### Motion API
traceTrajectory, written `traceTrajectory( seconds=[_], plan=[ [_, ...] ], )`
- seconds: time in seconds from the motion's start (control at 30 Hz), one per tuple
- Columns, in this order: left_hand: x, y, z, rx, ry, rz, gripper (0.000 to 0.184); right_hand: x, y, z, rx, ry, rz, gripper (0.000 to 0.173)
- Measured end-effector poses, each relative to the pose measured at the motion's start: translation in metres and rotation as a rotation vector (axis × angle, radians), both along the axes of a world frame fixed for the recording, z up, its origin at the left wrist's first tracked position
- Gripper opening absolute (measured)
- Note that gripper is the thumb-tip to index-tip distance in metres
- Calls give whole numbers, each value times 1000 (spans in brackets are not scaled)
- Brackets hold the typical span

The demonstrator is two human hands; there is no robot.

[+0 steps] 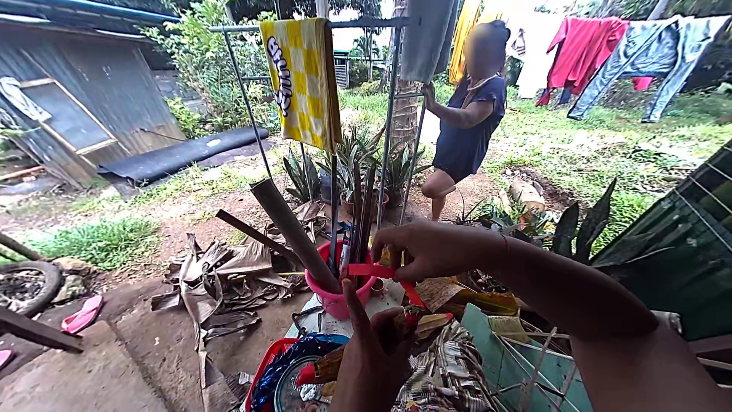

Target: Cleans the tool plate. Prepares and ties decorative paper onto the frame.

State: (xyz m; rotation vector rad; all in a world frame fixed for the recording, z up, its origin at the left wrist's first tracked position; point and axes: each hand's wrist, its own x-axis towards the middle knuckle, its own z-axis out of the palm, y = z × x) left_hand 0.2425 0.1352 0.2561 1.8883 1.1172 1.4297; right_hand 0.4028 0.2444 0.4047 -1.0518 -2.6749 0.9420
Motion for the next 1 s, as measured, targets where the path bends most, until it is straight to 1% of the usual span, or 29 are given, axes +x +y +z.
traceTrajectory(
  seconds=[0.13,0.23,0.3,0.47,0.57,0.67,0.7,0.8,0.83,0.9,0.97,1.0],
  plan=[
    [2,0,-5,168,142,80,115,-5,-3,-6,-24,-9,1,31],
    [3,3,-7,174,166,86,112,-14,-13,-6,69,-30,58,29],
    [5,6,-11,134,139,70,114,-19,-21,-7,142,-63,104,29],
    [5,16,-20,110,-9,-32,122,-28,-44,-6,299,-220,118,32],
    [7,16,-22,107,-40,28,128,-32,-57,-13,418,-282,99,33],
    [5,14,-13,78,-96,62,134,-30,-60,-29,585,-212,122,39],
    [5,15,-12,89,-99,110,135,-28,-61,-35,636,-176,125,40],
    [5,24,-15,128,-97,193,129,-23,-63,-49,740,-60,135,45],
    [4,24,-15,105,-106,197,125,-21,-64,-52,763,-27,148,46],
    [3,25,-14,48,-149,169,118,-18,-67,-56,810,6,175,40],
    [-1,27,-15,43,-200,80,111,-14,-69,-58,852,25,198,31],
    [-2,27,-15,41,-205,59,110,-13,-70,-59,873,49,208,29]
  ],
)
